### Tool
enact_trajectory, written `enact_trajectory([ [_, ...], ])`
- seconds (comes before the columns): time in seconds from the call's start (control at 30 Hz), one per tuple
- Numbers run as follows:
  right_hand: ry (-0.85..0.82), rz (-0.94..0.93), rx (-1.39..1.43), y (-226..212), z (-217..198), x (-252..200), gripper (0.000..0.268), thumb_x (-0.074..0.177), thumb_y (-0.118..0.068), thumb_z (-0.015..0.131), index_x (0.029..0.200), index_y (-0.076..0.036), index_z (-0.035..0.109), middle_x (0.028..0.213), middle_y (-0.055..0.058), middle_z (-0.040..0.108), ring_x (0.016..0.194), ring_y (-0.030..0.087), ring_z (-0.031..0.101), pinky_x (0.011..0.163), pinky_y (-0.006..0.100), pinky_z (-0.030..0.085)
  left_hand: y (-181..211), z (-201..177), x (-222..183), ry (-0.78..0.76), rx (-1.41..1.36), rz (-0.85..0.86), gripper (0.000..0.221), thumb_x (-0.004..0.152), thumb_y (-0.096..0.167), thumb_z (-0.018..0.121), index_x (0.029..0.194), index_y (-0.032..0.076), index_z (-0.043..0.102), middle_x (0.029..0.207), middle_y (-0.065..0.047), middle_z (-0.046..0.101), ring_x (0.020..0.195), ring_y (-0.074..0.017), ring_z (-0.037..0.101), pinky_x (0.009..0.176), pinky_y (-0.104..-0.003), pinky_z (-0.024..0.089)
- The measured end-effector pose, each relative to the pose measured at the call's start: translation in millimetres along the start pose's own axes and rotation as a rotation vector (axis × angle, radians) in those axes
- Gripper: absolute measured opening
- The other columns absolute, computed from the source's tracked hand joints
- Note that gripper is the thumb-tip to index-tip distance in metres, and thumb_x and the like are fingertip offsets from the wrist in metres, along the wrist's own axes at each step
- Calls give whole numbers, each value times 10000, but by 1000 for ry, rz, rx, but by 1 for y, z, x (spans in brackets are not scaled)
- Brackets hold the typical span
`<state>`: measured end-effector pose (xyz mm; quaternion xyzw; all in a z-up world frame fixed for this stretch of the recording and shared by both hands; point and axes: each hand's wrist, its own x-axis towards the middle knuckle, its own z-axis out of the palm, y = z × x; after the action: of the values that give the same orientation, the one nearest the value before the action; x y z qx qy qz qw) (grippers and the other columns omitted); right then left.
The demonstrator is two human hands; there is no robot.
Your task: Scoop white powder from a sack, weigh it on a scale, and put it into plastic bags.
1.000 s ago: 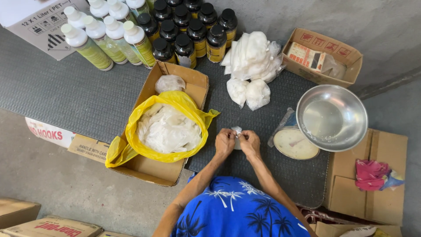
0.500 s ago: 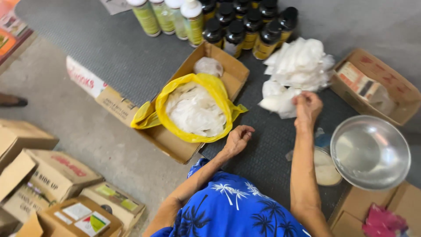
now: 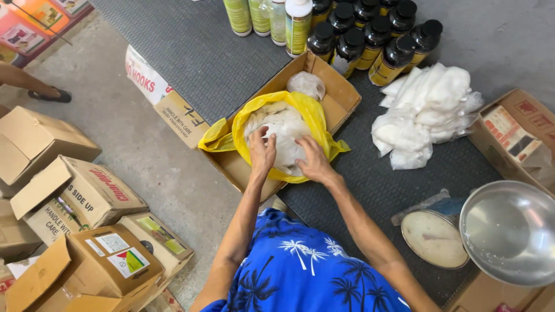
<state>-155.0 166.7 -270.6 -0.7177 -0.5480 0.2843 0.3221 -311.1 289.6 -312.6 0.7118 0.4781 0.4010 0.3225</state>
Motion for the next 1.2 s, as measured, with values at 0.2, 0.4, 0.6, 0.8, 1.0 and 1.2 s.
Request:
enact_trajectory([
  [0.2,114,5,-145,77,20,35,709,880,-237,734,1476,-7,428,1459,301,406,1346,495,409,1142,504,350,-40,17,-28,-455,482,136,453,778,279,748,1167,50,706,1188,-264,612,1006,-472,647,833,-547,525],
  [0.4,208,12,-168,109,14,48,611,923,-258,677,1450,-11,488,1450,296,458,1330,486,439,1126,499,372,-49,8,-23,-540,83,-63,397,945,390,729,1105,27,744,1089,-196,700,982,-386,705,888,-467,559],
  [0.6,-82,241,-182,42,-28,32,376,959,-317,640,1221,-54,704,1215,228,676,1179,397,629,1051,472,472,-7,-32,15,-125,262,114,439,816,240,706,1168,-21,680,1177,-247,590,1054,-434,585,877,-507,503],
  [0.8,23,18,-110,-21,-29,4,310,916,-242,695,1161,-53,687,1169,178,631,1027,322,657,930,422,532,-71,-5,28,-143,310,-64,237,931,230,675,1062,33,685,1113,-194,665,1028,-373,637,894,-513,527],
  [1.0,74,-106,84,3,-5,-11,371,861,-153,744,1206,-58,647,1286,145,554,1013,274,673,892,380,555,-17,-47,49,-24,-1039,-468,236,1053,284,613,1074,49,613,1022,-118,709,903,-232,672,842,-439,572],
  [1.2,12,143,469,-49,-27,-5,350,943,-209,673,1269,-89,630,1206,83,643,1019,187,676,828,340,564,69,-90,52,-175,-1493,-497,235,1024,295,593,1057,66,638,1141,-140,730,1017,-240,709,942,-426,594],
])
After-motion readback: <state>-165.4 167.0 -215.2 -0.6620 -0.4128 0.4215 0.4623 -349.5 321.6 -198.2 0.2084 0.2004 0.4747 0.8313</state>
